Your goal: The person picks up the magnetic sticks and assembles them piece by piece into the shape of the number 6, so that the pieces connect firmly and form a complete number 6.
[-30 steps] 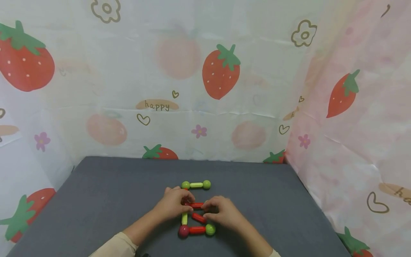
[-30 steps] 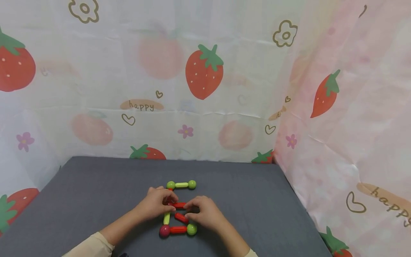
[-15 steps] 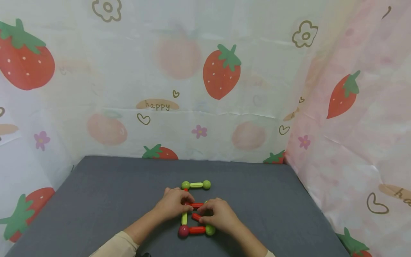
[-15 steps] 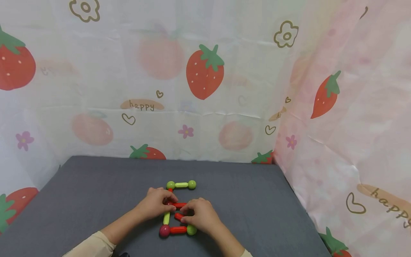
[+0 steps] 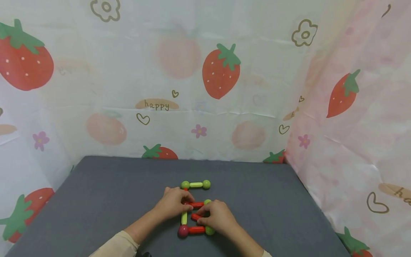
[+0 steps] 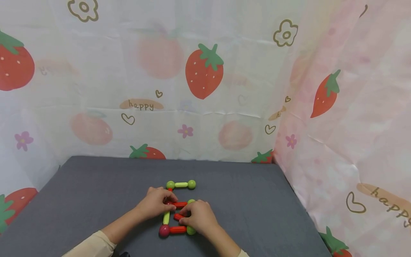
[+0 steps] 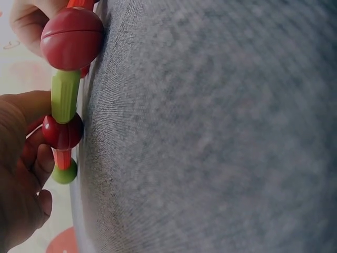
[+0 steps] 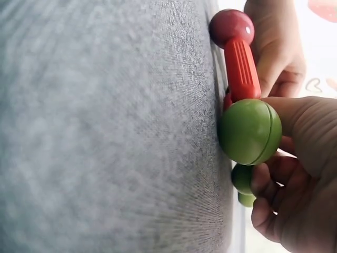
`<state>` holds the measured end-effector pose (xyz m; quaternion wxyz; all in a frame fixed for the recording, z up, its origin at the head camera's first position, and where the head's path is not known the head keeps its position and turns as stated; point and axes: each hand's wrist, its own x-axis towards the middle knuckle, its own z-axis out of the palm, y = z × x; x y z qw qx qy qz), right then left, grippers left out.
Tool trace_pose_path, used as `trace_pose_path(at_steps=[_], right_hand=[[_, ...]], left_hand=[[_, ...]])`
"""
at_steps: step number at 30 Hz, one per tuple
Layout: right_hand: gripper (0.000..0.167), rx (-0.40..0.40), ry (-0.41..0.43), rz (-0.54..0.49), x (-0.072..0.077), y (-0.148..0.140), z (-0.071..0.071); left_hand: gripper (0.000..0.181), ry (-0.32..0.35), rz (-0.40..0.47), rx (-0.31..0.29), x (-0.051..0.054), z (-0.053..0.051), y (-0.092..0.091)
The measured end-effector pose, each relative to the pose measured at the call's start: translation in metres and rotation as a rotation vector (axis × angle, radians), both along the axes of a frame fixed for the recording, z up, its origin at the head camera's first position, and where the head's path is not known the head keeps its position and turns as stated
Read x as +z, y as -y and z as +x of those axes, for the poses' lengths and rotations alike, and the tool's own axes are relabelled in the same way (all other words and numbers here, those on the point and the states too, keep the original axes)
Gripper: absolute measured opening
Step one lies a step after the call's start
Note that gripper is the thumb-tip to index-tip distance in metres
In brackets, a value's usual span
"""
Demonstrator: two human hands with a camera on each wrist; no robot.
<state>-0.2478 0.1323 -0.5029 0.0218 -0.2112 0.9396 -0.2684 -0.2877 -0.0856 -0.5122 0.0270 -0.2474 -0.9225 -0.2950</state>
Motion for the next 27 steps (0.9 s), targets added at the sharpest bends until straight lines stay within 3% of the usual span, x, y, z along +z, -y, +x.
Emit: trace_pose_path(at_steps=[9,14,18,27], right_hand=[[0.017,-0.025,0.106,-0.174,0.004,-0.009,-0.004],[0.019,-0.089,0.137,-0.229,0.012,-0.018,-0.004],[0.017,-0.141,0.170,-0.257,0.012,-0.026,-0.004],[0.019,-0.168,0.201,-0.268,0.009,-0.041,0.001]], left_hand=[[0.013,-0.008,0.007,0.018,0.004,0.004,-0.003],[0.014,-0.035,-0.007,0.028,0.003,0.004,-0.004],[0.014,-0.041,-0.009,0.025,0.002,0.004,-0.005],[0.015,-0.057,-0.015,0.047,0.001,0.002,-0.007]])
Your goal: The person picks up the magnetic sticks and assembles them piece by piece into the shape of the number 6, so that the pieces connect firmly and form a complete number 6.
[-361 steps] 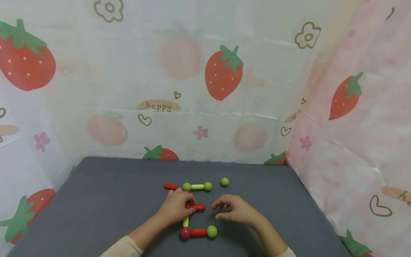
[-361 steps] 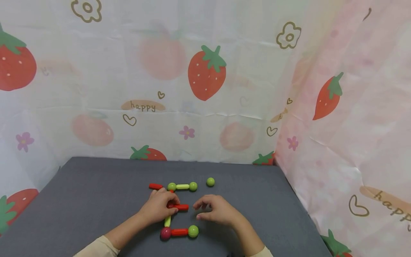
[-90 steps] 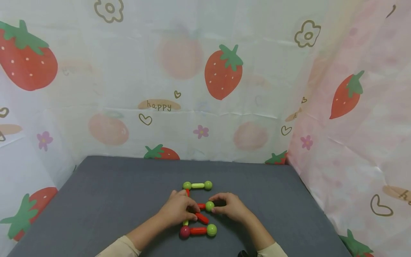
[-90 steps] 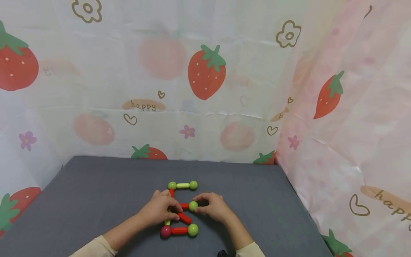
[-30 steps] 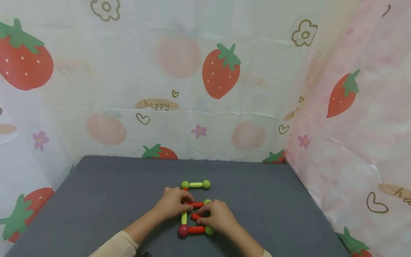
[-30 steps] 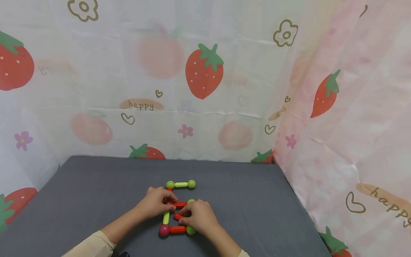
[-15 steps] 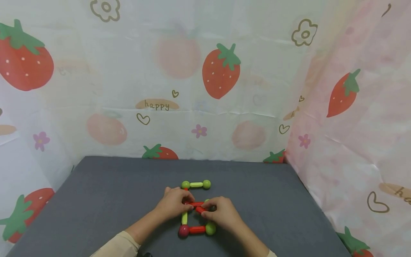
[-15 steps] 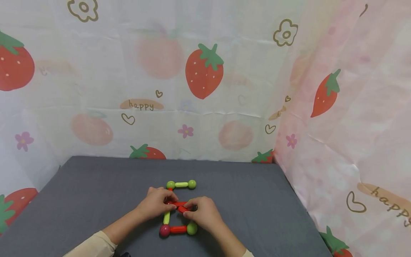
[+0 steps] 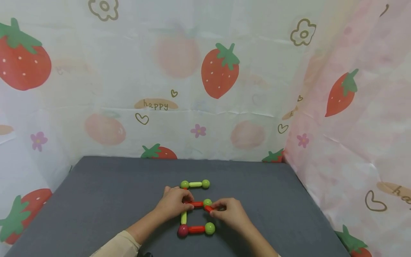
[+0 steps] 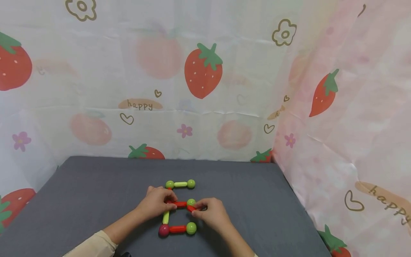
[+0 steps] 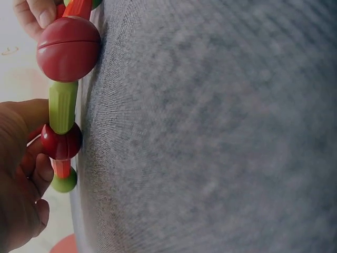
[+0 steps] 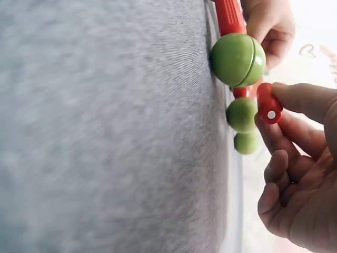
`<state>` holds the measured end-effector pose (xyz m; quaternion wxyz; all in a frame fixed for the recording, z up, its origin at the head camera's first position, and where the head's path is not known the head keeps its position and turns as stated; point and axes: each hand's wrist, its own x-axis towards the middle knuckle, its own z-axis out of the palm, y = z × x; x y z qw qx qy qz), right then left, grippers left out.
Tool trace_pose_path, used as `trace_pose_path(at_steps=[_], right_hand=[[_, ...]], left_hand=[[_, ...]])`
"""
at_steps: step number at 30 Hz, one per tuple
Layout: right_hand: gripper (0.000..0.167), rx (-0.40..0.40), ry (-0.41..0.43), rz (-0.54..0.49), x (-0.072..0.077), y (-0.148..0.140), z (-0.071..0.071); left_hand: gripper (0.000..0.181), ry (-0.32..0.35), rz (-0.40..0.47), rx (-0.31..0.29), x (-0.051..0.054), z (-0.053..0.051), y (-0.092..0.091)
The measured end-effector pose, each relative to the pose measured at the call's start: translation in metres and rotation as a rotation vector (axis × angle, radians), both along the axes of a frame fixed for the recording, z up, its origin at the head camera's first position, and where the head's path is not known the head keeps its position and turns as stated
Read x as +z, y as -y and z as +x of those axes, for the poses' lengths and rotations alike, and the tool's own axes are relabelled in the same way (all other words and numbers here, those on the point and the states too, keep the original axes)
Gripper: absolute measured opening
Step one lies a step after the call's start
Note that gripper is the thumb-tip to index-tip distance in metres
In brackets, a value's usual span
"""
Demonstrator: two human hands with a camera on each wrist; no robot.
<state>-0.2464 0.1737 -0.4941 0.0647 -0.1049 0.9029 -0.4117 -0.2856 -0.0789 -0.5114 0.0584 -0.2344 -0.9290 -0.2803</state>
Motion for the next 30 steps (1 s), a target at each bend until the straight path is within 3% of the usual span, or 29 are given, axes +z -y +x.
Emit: trace_pose_path(at_steps=[12,21,30], right_hand=[[0.021,-0.094,0.087,-0.062,-0.004,-0.006,0.005],[0.019,-0.122,0.060,-0.144,-0.008,-0.001,0.007],[0.018,-0.188,0.080,-0.128,-0.011,-0.002,0.008]], left_hand=[[0.014,-0.001,0.016,0.005,0.003,0.004,-0.001],[0.014,-0.011,0.018,0.002,0.002,0.003,-0.002],[0.015,-0.016,0.009,0.013,0.002,0.004,-0.003]])
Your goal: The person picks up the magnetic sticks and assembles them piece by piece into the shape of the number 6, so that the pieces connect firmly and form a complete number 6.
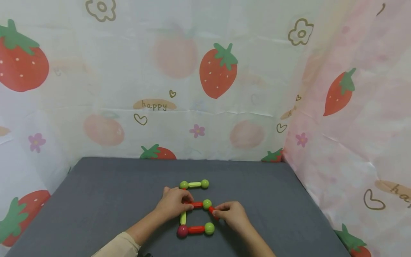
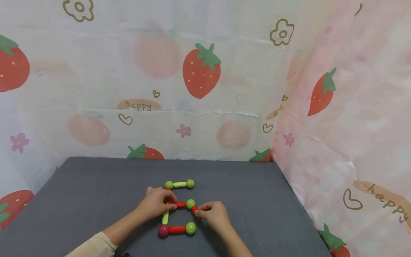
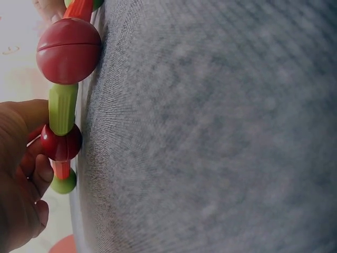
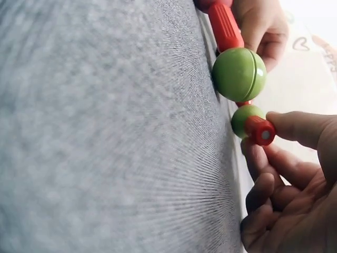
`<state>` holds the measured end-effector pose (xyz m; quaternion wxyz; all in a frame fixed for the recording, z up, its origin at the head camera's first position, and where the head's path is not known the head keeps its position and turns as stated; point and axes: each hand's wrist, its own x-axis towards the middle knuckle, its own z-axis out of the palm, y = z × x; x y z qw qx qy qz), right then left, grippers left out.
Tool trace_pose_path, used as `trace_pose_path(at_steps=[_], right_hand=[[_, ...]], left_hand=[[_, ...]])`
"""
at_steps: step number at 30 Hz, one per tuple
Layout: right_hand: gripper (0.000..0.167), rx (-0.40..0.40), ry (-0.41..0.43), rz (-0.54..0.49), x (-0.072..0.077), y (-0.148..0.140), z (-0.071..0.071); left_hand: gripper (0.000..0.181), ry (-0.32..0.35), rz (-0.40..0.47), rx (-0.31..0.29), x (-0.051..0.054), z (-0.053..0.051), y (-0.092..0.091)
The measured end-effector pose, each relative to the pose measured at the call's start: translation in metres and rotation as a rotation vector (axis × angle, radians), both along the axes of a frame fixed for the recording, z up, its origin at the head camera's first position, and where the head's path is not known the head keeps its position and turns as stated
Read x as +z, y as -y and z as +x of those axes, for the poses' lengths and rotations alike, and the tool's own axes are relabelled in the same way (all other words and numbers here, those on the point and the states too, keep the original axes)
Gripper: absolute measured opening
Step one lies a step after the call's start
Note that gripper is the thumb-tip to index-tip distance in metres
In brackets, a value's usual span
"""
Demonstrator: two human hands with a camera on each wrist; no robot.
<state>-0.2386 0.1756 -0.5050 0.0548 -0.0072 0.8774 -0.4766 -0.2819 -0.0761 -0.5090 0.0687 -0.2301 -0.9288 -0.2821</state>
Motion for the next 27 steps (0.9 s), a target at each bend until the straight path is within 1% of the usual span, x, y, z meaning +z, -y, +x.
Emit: trace_pose_path(at_steps=[3,6,12,17,21,27], right_hand=[[0.019,0.010,-0.007,-0.009,0.0001,0.0000,-0.0008],[0.020,0.017,0.008,-0.023,0.0000,0.0003,-0.0017],[0.023,0.040,0.071,-0.052,0.0003,0.0006,-0.0039],[0.024,0.066,0.121,-0.101,-0.0006,0.0019,-0.0051],[0.026,0.067,0.152,-0.139,-0.0017,0.0020,-0.0054],[0.028,0.059,0.167,-0.150,-0.0029,0.0034,-0.0053]], left_hand=[[0.015,0.000,-0.010,0.007,-0.0003,-0.0008,0.0003],[0.014,0.002,-0.015,0.008,0.0000,-0.0013,0.0004],[0.014,0.014,-0.020,0.009,-0.0002,-0.0012,0.0003],[0.014,0.005,-0.023,0.010,-0.0011,-0.0016,-0.0001],[0.014,0.004,-0.016,0.007,-0.0008,-0.0024,-0.0001],[0.014,0.007,-0.028,0.006,-0.0024,-0.0037,0.0006]])
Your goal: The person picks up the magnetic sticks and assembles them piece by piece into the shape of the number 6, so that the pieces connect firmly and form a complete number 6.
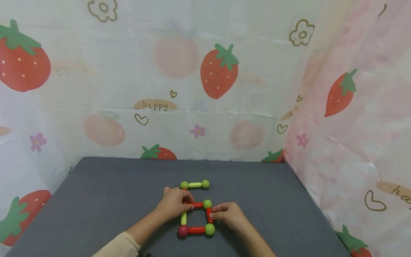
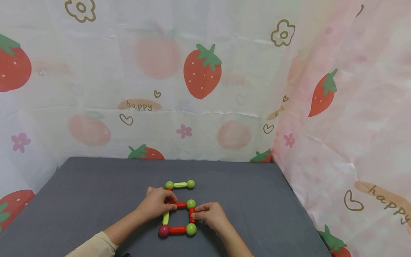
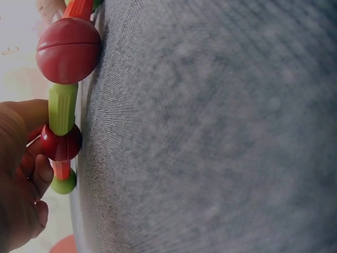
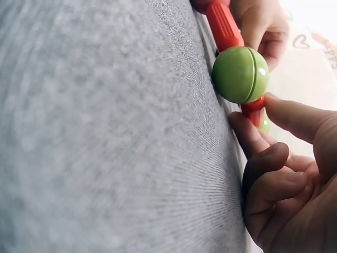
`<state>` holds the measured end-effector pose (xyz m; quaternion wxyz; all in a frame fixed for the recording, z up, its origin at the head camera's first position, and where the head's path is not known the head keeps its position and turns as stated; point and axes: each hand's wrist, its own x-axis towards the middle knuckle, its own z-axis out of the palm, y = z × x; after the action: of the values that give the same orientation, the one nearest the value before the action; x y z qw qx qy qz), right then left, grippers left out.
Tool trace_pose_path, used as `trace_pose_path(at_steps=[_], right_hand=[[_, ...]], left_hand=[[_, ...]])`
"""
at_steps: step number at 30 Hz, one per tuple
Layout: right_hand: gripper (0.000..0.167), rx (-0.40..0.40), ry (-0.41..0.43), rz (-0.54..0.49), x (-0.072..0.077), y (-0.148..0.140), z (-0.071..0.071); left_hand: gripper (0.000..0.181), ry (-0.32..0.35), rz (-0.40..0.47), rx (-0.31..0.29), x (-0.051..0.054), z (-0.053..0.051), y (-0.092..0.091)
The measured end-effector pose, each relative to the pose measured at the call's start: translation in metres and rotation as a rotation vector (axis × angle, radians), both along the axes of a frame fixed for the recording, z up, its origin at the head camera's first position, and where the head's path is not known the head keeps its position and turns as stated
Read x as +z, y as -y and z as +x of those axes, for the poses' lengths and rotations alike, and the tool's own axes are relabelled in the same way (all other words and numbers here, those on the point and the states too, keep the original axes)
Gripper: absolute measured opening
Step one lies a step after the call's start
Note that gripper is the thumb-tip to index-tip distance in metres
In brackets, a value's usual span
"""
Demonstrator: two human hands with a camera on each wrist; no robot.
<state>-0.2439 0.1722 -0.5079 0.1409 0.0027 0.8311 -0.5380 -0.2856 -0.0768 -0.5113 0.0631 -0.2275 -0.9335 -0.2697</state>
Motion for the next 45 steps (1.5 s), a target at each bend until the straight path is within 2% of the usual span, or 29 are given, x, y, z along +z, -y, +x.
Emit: trace_pose_path(at_steps=[11,21,26,37,41,45], right_hand=[[0.025,0.012,-0.003,0.004,0.000,0.004,0.000],[0.028,0.070,-0.022,-0.016,0.000,0.003,-0.001],[0.032,0.101,-0.031,-0.014,0.002,0.000,0.000],[0.031,0.196,-0.072,0.046,0.004,-0.010,-0.001],[0.029,0.231,-0.088,0.070,0.006,-0.012,-0.001],[0.026,0.254,-0.131,0.092,0.006,-0.016,0.000]], left_hand=[[0.013,0.003,0.009,-0.009,0.002,0.001,0.001],[0.012,0.023,0.001,-0.020,-0.002,-0.001,0.002],[0.011,0.034,0.004,-0.033,0.000,-0.001,0.003],[0.013,0.055,0.032,-0.049,0.008,0.006,0.014],[0.015,0.054,0.041,-0.051,0.011,0.010,0.020],[0.013,0.080,0.061,-0.054,0.016,0.016,0.028]])
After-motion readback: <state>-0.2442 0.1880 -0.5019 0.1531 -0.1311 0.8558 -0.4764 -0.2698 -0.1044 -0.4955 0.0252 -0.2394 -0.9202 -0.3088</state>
